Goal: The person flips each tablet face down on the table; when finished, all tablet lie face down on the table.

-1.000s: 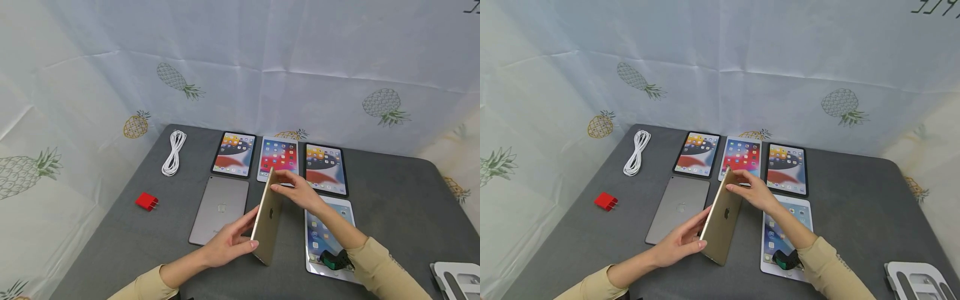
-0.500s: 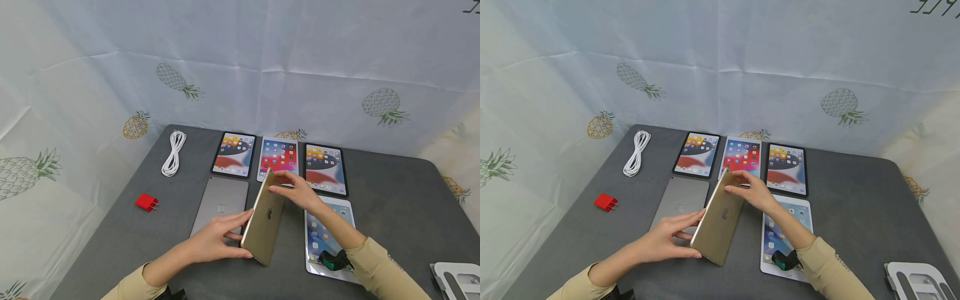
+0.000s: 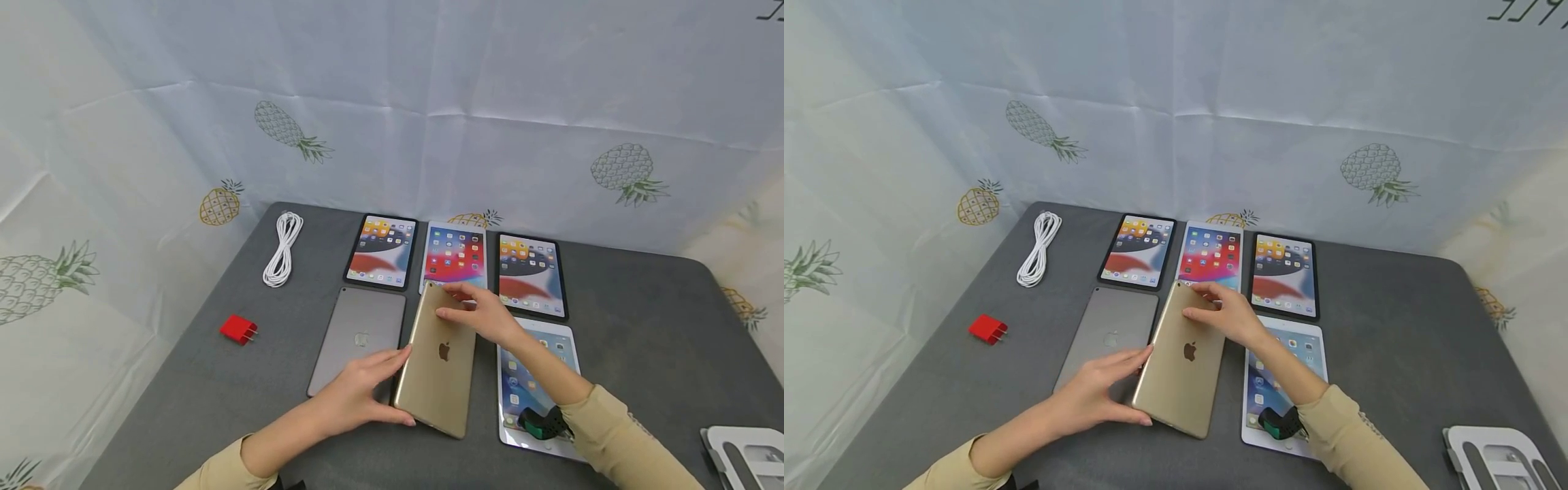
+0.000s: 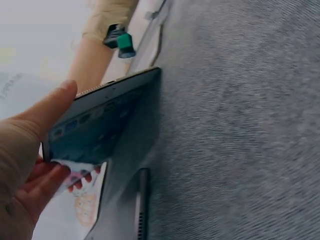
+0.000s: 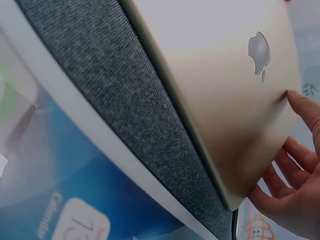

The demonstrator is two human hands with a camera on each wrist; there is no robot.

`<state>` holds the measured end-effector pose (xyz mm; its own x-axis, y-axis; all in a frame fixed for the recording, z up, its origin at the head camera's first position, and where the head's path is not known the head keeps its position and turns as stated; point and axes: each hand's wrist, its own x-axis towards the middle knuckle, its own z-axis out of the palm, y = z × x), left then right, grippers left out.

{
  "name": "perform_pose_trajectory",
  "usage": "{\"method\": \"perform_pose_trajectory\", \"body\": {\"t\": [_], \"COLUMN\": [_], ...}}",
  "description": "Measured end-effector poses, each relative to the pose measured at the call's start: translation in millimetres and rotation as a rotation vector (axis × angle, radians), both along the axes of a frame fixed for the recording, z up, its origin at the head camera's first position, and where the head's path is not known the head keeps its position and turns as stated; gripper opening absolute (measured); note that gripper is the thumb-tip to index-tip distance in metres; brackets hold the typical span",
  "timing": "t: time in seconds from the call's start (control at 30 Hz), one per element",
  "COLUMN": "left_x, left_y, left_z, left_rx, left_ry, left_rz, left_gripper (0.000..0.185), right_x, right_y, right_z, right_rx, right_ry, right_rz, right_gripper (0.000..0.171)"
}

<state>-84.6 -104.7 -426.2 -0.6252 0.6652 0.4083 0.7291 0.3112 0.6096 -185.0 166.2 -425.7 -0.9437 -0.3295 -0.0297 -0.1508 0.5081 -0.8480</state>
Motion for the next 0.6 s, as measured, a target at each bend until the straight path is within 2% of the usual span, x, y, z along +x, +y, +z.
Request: {"method": "perform_pose_trajectory", "body": {"t": [0.27,0.6], "left_x": [4.1,5.3], "left_y": [3.7,7.7], "left_z": [-12.9,-26.7], "left_rx": [-0.180,-0.284], "left_ry": [0.057,0.168], "left_rz": [0.093,0.136], "left_gripper": [0.098,0.090], "right_x": [-1.5,-1.0], "right_y": [0.3,1.7], "right_z": [-7.5,-14.7], "right_rx": [0.160,0.232], "right_ry": [0.084,0.150], "right_rz": [0.058,0.100], "right_gripper": [0.053,0.049]}}
